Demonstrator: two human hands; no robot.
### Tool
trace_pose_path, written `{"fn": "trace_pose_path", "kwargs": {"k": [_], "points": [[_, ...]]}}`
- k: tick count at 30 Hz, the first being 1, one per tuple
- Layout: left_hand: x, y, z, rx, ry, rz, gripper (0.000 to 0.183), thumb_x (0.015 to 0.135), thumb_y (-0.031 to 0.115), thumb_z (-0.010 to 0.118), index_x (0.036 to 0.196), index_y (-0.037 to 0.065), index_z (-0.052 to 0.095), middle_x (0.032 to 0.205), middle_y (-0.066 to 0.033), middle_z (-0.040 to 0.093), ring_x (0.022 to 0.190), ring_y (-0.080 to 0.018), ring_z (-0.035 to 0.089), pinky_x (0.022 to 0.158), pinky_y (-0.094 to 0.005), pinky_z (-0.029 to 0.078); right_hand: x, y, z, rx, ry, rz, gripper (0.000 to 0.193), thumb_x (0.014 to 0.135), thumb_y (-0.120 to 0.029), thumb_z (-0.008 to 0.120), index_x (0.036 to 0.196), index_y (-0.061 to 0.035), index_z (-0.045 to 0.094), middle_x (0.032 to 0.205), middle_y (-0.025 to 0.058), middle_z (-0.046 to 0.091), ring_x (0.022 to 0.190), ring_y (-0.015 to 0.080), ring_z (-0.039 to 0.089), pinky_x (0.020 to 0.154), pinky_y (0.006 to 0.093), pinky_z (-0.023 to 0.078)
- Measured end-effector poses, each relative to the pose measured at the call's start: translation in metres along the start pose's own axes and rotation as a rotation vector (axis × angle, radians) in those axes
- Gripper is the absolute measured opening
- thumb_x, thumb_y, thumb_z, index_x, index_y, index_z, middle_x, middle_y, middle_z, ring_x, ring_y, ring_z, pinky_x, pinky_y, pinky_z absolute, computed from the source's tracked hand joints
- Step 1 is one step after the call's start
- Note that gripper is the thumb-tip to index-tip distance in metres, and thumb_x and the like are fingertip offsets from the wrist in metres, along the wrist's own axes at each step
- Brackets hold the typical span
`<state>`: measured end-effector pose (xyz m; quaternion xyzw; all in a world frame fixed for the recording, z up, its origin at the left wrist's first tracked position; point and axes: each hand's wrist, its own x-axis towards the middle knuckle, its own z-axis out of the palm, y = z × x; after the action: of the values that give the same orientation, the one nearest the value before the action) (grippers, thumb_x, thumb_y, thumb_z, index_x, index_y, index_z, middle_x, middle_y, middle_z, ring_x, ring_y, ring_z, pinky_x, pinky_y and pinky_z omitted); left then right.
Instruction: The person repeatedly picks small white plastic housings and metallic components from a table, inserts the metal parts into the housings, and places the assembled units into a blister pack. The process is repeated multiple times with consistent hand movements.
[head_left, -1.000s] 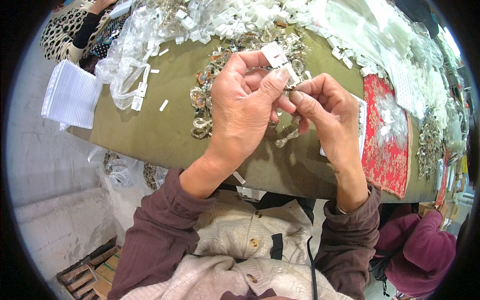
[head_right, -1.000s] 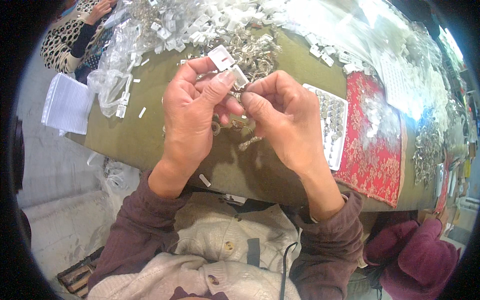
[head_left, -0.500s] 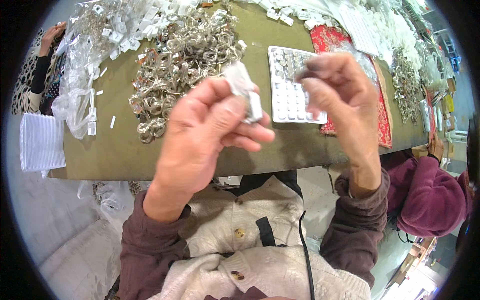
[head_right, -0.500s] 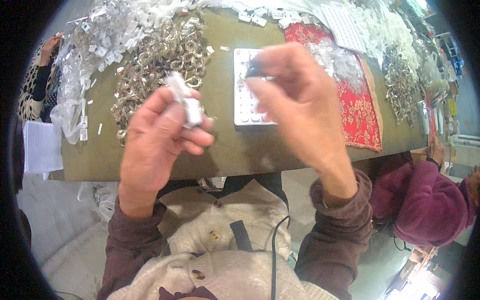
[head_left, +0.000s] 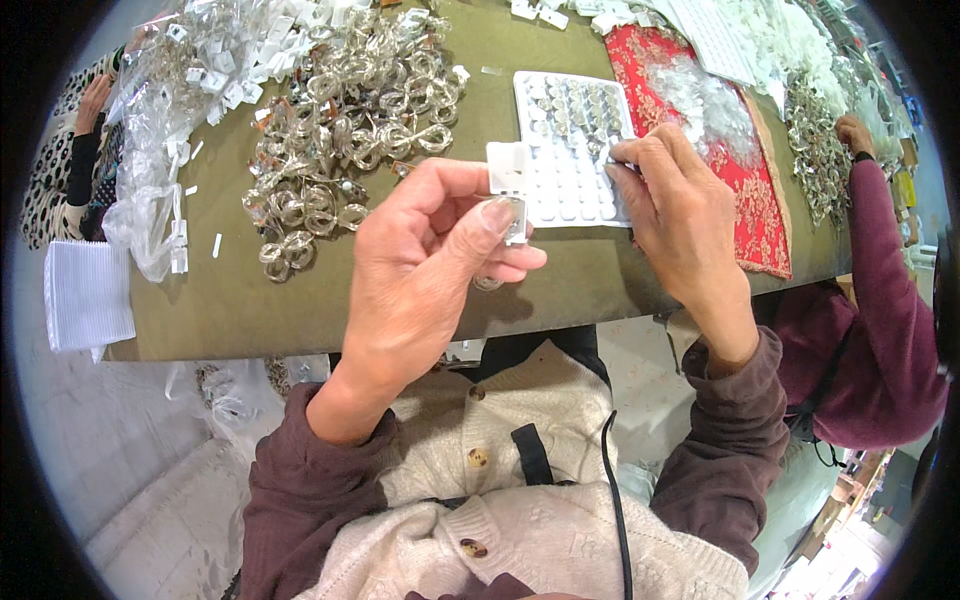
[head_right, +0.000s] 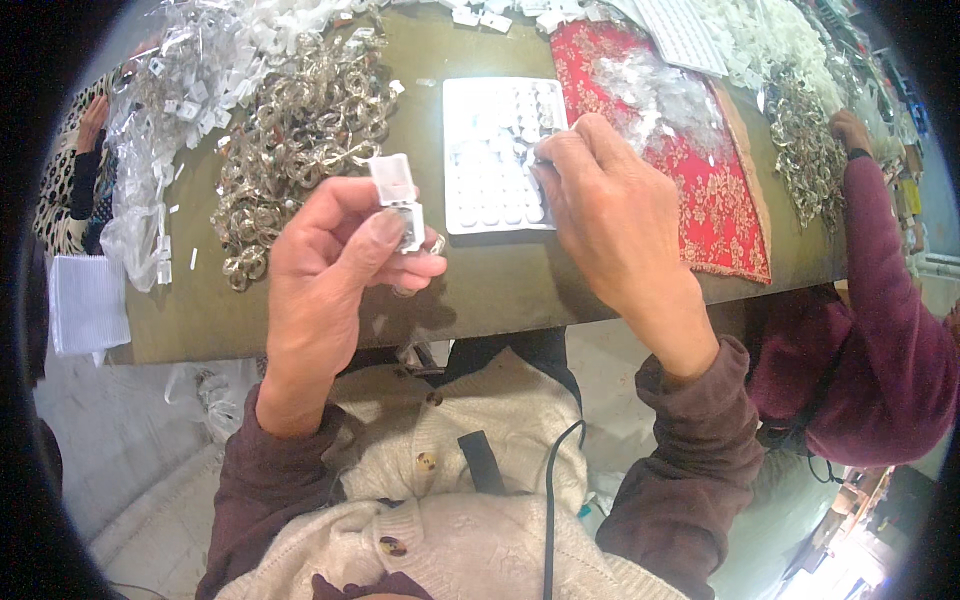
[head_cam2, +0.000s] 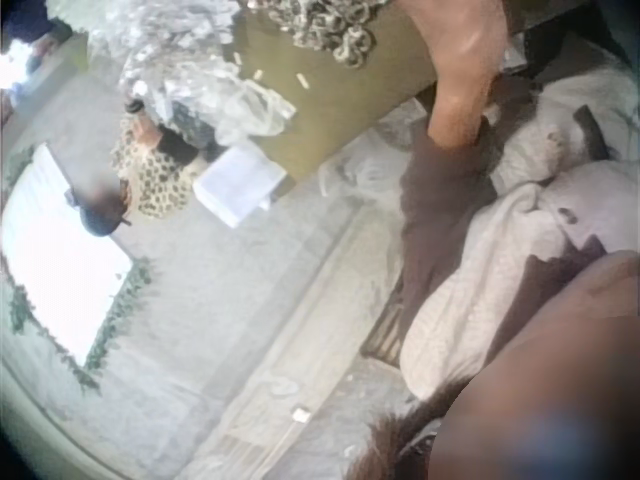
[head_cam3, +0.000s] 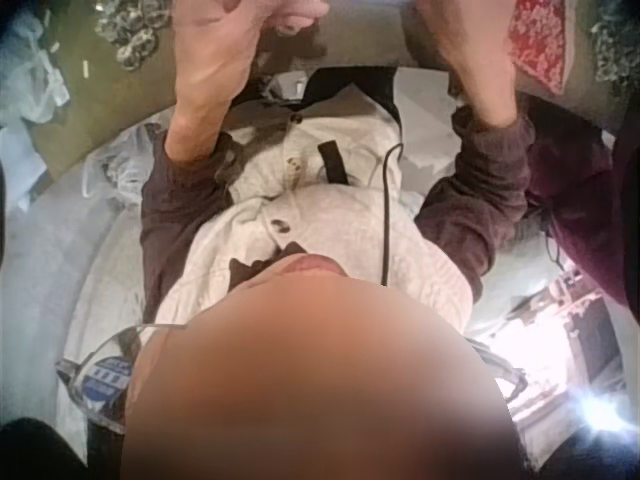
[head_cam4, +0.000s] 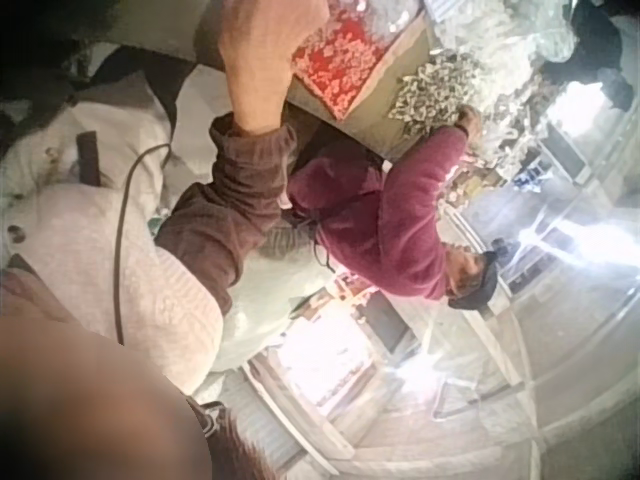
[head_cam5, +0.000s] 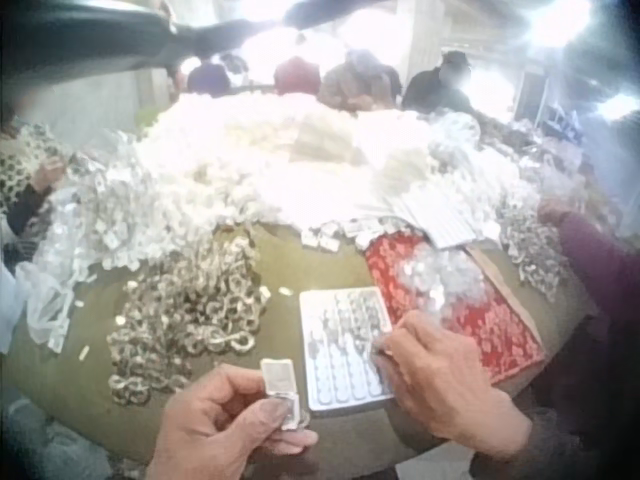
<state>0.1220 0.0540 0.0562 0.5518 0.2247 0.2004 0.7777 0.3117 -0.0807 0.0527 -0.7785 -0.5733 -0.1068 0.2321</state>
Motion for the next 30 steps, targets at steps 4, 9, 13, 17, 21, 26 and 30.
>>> {"fn": "trace_pose_path", "kwargs": {"k": [4, 9, 13, 17, 21, 26, 30], "points": [[0.006, -0.012, -0.002, 0.045, 0.001, -0.003, 0.023, 0.099, 0.013, 0.059, 0.115, -0.003, 0.058, 0.097, -0.0109, 0.068, 0.079, -0.0176, 0.072, 0.068, -0.0255, 0.059, 0.004, -0.002, -0.004, 0.156, -0.013, 0.062, 0.010, 0.087, -0.006, 0.065, 0.096, -0.0050, 0.061, 0.087, 0.0130, 0.059, 0.077, 0.0345, 0.063, 0.064, 0.0403, 0.050], [0.006, -0.012, -0.004, 0.014, 0.011, -0.014, 0.023, 0.098, 0.013, 0.061, 0.114, -0.003, 0.058, 0.098, -0.0109, 0.068, 0.079, -0.0179, 0.072, 0.068, -0.0255, 0.059, 0.013, -0.005, 0.002, 0.129, -0.061, 0.016, 0.009, 0.088, -0.005, 0.064, 0.096, -0.0031, 0.060, 0.088, 0.0155, 0.061, 0.080, 0.0371, 0.064, 0.067, 0.0422, 0.052], [0.007, -0.012, -0.006, -0.023, 0.010, 0.004, 0.023, 0.098, 0.014, 0.062, 0.113, -0.004, 0.059, 0.099, -0.0112, 0.068, 0.079, -0.0181, 0.072, 0.067, -0.0251, 0.059, 0.018, -0.008, 0.003, 0.053, -0.117, 0.027, 0.010, 0.089, -0.008, 0.064, 0.097, -0.0022, 0.061, 0.089, 0.0165, 0.062, 0.079, 0.0393, 0.064, 0.068, 0.0437, 0.052], [0.008, -0.013, -0.009, -0.074, 0.003, -0.003, 0.023, 0.098, 0.013, 0.061, 0.113, -0.004, 0.059, 0.100, -0.0115, 0.069, 0.080, -0.0182, 0.072, 0.067, -0.0249, 0.059, 0.027, -0.004, 0.003, 0.093, -0.153, 0.022, 0.010, 0.089, -0.008, 0.064, 0.092, 0.0010, 0.061, 0.088, 0.0190, 0.063, 0.079, 0.0391, 0.064, 0.068, 0.0440, 0.051], [0.010, -0.010, -0.010, -0.042, -0.002, -0.021, 0.025, 0.097, 0.013, 0.062, 0.115, -0.004, 0.059, 0.101, -0.0114, 0.069, 0.081, -0.0177, 0.072, 0.069, -0.0252, 0.059, 0.032, -0.007, 0.000, 0.210, -0.123, 0.056, 0.009, 0.088, -0.005, 0.064, 0.092, 0.0027, 0.061, 0.086, 0.0186, 0.064, 0.077, 0.0365, 0.063, 0.068, 0.0400, 0.049], [0.007, -0.010, -0.004, 0.046, 0.038, -0.005, 0.024, 0.095, 0.007, 0.063, 0.115, -0.004, 0.059, 0.098, -0.0088, 0.069, 0.079, -0.0124, 0.068, 0.072, -0.0232, 0.057, 0.007, -0.041, -0.010, 0.304, -0.053, 0.182, 0.009, 0.086, -0.003, 0.068, 0.095, -0.0008, 0.064, 0.081, 0.0117, 0.062, 0.068, 0.0235, 0.061, 0.062, 0.0321, 0.048], [0.007, -0.013, -0.002, 0.090, 0.063, 0.014, 0.021, 0.095, 0.002, 0.060, 0.115, -0.004, 0.059, 0.097, -0.0068, 0.068, 0.078, -0.0093, 0.064, 0.072, -0.0222, 0.055, -0.006, -0.067, 0.003, 0.480, 0.071, 0.135, 0.017, 0.080, 0.003, 0.072, 0.096, -0.0010, 0.066, 0.079, 0.0097, 0.061, 0.064, 0.0180, 0.060, 0.057, 0.0288, 0.048]]}}
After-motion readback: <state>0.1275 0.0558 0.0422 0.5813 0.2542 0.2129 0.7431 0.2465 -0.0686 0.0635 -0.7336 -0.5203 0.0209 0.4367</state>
